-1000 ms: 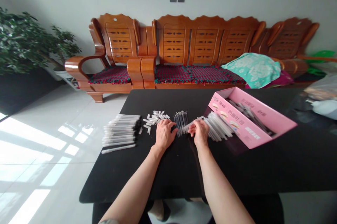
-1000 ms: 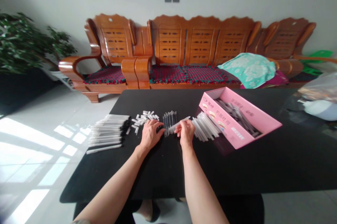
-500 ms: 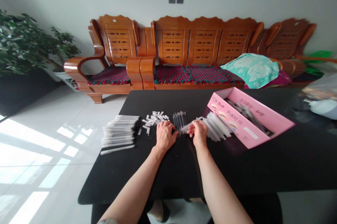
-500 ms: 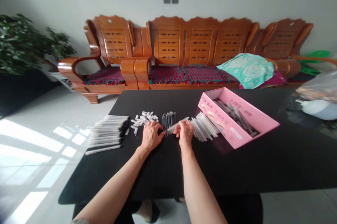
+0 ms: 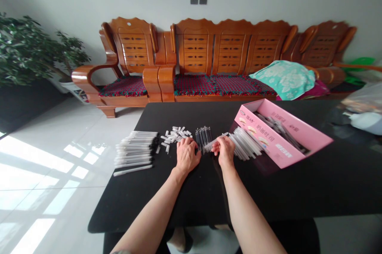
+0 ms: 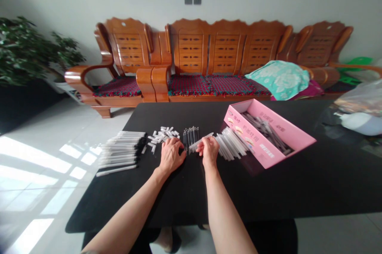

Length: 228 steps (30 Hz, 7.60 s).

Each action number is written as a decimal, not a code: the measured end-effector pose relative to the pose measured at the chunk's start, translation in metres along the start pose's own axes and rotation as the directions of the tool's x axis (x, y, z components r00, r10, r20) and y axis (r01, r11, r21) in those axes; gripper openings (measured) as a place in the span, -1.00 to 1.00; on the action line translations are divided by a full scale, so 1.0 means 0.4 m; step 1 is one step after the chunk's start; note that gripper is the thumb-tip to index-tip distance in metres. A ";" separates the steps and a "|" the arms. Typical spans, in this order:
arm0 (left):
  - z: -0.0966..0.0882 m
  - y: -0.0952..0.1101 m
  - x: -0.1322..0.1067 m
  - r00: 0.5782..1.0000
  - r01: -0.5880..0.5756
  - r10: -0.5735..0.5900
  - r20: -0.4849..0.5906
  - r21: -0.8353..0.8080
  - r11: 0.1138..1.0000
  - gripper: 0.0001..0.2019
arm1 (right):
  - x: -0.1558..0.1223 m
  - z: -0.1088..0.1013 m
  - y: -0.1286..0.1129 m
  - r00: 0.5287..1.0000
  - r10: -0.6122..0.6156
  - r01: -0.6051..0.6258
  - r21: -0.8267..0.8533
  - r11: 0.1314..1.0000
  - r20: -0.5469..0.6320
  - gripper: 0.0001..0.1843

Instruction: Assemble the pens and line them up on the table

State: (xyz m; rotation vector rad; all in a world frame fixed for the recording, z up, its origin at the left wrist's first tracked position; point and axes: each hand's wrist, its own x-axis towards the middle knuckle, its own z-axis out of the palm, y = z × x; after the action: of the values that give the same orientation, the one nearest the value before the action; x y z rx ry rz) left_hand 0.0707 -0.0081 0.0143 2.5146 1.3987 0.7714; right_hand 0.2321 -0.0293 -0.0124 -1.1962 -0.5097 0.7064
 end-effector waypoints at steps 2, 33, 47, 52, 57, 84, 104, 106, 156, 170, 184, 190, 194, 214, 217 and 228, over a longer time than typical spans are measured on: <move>-0.002 0.002 -0.002 1.000 -0.024 0.024 0.016 -0.013 1.000 -0.90 | 0.000 0.001 -0.001 1.000 -0.001 0.001 0.001 1.000 0.003 -0.80; -0.006 0.000 0.002 0.999 0.030 -0.035 0.025 0.168 0.985 -0.87 | -0.011 0.004 -0.009 0.999 -0.018 0.018 0.000 1.000 0.044 -0.82; -0.018 -0.001 -0.003 0.996 0.068 -0.081 0.041 0.259 0.963 -0.83 | -0.005 0.002 -0.003 0.999 0.010 -0.010 0.010 1.000 0.037 -0.82; -0.029 -0.008 -0.006 0.996 0.069 -0.080 0.038 0.241 0.968 -0.85 | -0.004 0.002 -0.002 1.000 0.009 -0.009 0.012 1.000 0.029 -0.82; -0.027 -0.007 -0.001 0.998 0.039 -0.051 0.044 0.236 0.971 -0.86 | -0.006 0.004 -0.005 1.000 0.009 -0.009 0.011 1.000 0.029 -0.81; -0.030 -0.053 -0.007 0.979 -0.191 0.205 -0.009 -0.407 0.893 -0.90 | 0.067 -0.073 -0.054 0.973 -0.099 0.156 0.283 0.946 -0.207 -0.86; -0.028 -0.056 -0.006 0.962 -0.226 0.269 0.053 -0.400 0.888 -0.90 | 0.060 -0.077 -0.079 0.986 -0.115 0.143 0.252 0.957 -0.124 -0.82; -0.027 -0.057 -0.006 0.960 -0.230 0.274 0.056 -0.401 0.887 -0.90 | 0.062 -0.077 -0.075 0.986 -0.121 0.146 0.242 0.959 -0.115 -0.82; -0.013 -0.065 0.013 0.940 0.311 -0.183 0.288 -0.944 0.111 -0.63 | -0.008 -0.001 -0.031 0.933 0.132 -0.242 0.312 0.919 0.335 -0.83; -0.003 -0.050 0.010 0.933 0.359 -0.066 0.354 -0.927 0.112 -0.69 | -0.005 0.006 -0.023 0.951 0.075 -0.177 0.326 0.929 0.300 -0.77; -0.001 -0.050 0.009 0.930 0.366 -0.069 0.360 -0.924 0.108 -0.68 | -0.009 0.008 -0.020 0.942 0.075 -0.164 0.253 0.954 0.326 -0.75; -0.003 -0.048 0.010 0.932 0.362 -0.084 0.353 -0.924 0.125 -0.68 | -0.016 0.013 -0.031 0.944 0.084 -0.169 0.248 0.954 0.320 -0.74; 0.003 -0.050 0.009 0.933 0.359 -0.078 0.351 -0.926 0.121 -0.69 | -0.016 0.013 -0.030 0.942 0.087 -0.169 0.236 0.957 0.324 -0.73; 0.006 -0.041 0.005 0.941 0.336 -0.173 0.290 -0.851 0.404 -0.66 | -0.020 0.015 -0.032 0.943 0.076 -0.161 0.242 0.957 0.324 -0.74; 0.002 -0.029 0.007 0.942 0.322 -0.223 0.250 -0.856 0.405 -0.70 | -0.019 0.015 -0.031 0.945 0.074 -0.156 0.239 0.958 0.320 -0.73; -0.003 -0.039 -0.002 0.953 0.300 -0.108 0.284 -0.821 0.486 -0.59 | -0.016 0.013 -0.028 0.949 0.070 -0.149 0.244 0.958 0.307 -0.74</move>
State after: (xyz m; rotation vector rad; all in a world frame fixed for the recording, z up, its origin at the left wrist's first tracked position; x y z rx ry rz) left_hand 0.0581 -0.0004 0.0091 1.5315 0.8623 0.8495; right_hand 0.2265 -0.0326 -0.0002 -0.8765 -0.5785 1.0264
